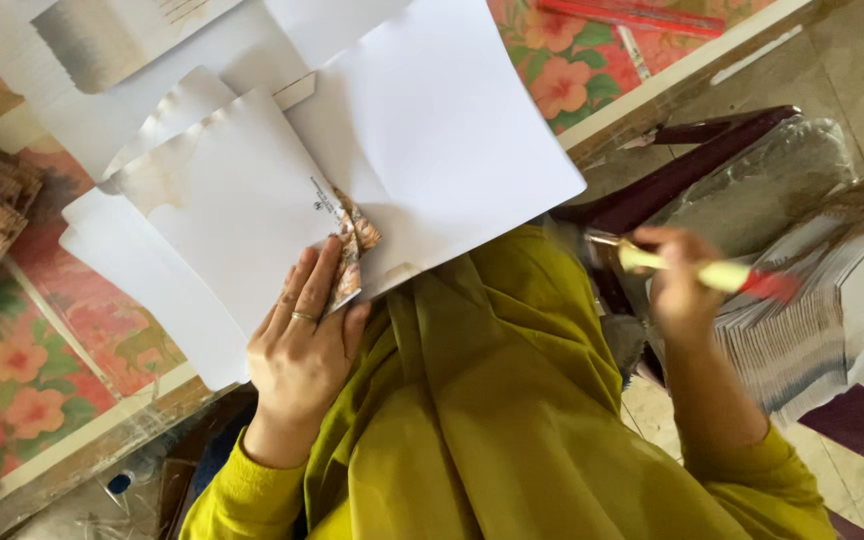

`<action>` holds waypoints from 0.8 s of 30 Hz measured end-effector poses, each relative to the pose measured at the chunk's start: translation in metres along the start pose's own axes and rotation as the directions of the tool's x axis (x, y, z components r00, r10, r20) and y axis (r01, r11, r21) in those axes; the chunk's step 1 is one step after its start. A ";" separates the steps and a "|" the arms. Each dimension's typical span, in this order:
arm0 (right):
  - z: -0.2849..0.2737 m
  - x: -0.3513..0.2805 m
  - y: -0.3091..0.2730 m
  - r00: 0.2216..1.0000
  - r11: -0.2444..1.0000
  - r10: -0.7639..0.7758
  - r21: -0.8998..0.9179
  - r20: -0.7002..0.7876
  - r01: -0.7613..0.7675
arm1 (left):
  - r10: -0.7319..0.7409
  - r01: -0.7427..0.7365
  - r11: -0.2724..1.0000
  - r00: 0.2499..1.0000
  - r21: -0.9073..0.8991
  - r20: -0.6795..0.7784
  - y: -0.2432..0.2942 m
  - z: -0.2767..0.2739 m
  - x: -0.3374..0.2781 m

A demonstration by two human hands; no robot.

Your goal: The person applies glue to the edges of a white paper sheet using a brush and then presses a patterned paper strip onto the glued area. They repeat this process for multiple sections of the paper.

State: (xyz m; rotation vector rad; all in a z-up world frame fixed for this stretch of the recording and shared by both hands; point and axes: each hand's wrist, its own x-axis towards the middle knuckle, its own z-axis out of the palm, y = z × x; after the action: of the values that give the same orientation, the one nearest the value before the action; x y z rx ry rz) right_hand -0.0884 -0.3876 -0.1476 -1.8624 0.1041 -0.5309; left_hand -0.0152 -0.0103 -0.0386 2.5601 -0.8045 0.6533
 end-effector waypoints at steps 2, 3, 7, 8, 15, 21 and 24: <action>0.010 0.026 -0.027 0.960 0.959 0.266 0.121 -0.087 -0.255 | -0.055 0.059 0.995 0.997 -0.083 0.049 0.002 -0.006 0.000; 0.025 0.052 -0.053 0.903 0.851 0.425 0.314 0.058 -0.420 | -0.081 0.085 0.986 0.996 -0.144 0.034 0.001 -0.006 0.000; 0.077 0.096 -0.088 0.789 0.693 0.384 0.415 0.480 -0.590 | -0.011 0.006 0.997 0.998 -0.071 -0.068 0.002 0.003 -0.002; 0.089 0.100 -0.102 0.791 0.694 0.381 0.417 0.479 -0.587 | -0.009 0.004 0.998 0.997 -0.070 -0.071 0.001 0.005 -0.004; 0.161 0.100 -0.202 0.705 0.963 0.204 -0.270 0.679 -0.019 | -0.085 0.086 0.992 0.996 0.094 -0.016 -0.023 0.031 -0.042; 0.190 0.096 -0.192 0.471 0.759 0.460 -0.609 0.753 0.232 | -0.047 0.047 0.998 0.999 0.044 0.002 -0.016 0.010 -0.031; 0.173 0.092 -0.173 0.474 0.853 0.397 -0.506 0.786 0.125 | 0.021 -0.029 0.990 0.998 -0.140 -0.056 -0.001 -0.009 -0.009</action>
State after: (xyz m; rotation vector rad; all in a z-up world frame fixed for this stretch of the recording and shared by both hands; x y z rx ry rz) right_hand 0.0324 -0.2049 -0.0057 -2.4021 -0.3349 0.7283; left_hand -0.0239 -0.0013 -0.0366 2.3992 -0.8355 0.6477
